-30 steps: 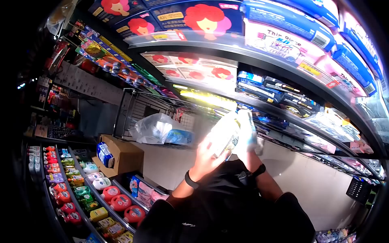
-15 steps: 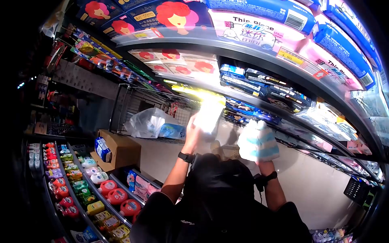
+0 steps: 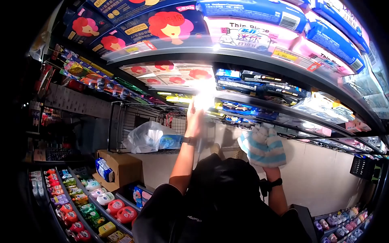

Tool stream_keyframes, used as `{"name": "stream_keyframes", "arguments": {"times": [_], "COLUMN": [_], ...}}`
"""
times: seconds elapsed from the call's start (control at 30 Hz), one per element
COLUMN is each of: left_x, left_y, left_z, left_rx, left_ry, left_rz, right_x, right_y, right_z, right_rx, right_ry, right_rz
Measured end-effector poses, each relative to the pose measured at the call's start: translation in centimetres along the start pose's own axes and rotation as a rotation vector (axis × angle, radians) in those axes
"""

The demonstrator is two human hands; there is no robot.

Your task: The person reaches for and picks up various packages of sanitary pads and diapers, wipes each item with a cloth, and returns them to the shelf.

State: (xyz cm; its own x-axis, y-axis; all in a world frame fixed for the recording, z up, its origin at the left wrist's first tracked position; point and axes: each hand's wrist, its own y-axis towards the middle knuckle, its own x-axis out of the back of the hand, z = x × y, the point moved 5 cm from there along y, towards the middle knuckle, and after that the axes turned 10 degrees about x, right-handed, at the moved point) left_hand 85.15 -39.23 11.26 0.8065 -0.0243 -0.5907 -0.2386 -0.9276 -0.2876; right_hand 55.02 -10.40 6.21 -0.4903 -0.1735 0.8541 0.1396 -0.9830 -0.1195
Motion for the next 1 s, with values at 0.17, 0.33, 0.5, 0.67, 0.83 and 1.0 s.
{"name": "stream_keyframes", "arguments": {"times": [0.17,0.33,0.5,0.67,0.83,1.0], "left_x": [-0.1,0.5,2.3,2.6,2.1,2.4], "left_y": [2.0,4.2,5.5,5.7,7.6,5.2], "left_z": [-1.3,-1.7,-0.3,-0.2,1.2,0.4], "left_rx": [0.003,-0.185,-0.095,-0.158,-0.555,-0.217], "left_ry": [0.159,0.167,0.266,0.401,0.697,0.462], "left_rz": [0.084,0.024,0.065,-0.048,-0.06,-0.016], "right_x": [-0.4,-0.4,-2.4,-4.6,-4.4,-3.7], "right_y": [0.9,1.5,1.7,2.3,4.2,4.2], "right_z": [1.8,4.3,5.1,5.2,7.3,9.8], "right_rx": [-0.009,-0.112,-0.039,0.072,0.055,-0.173], "right_ry": [0.013,0.04,-0.061,-0.225,0.038,0.276], "right_rz": [-0.081,-0.063,-0.094,-0.126,-0.205,-0.192]}}
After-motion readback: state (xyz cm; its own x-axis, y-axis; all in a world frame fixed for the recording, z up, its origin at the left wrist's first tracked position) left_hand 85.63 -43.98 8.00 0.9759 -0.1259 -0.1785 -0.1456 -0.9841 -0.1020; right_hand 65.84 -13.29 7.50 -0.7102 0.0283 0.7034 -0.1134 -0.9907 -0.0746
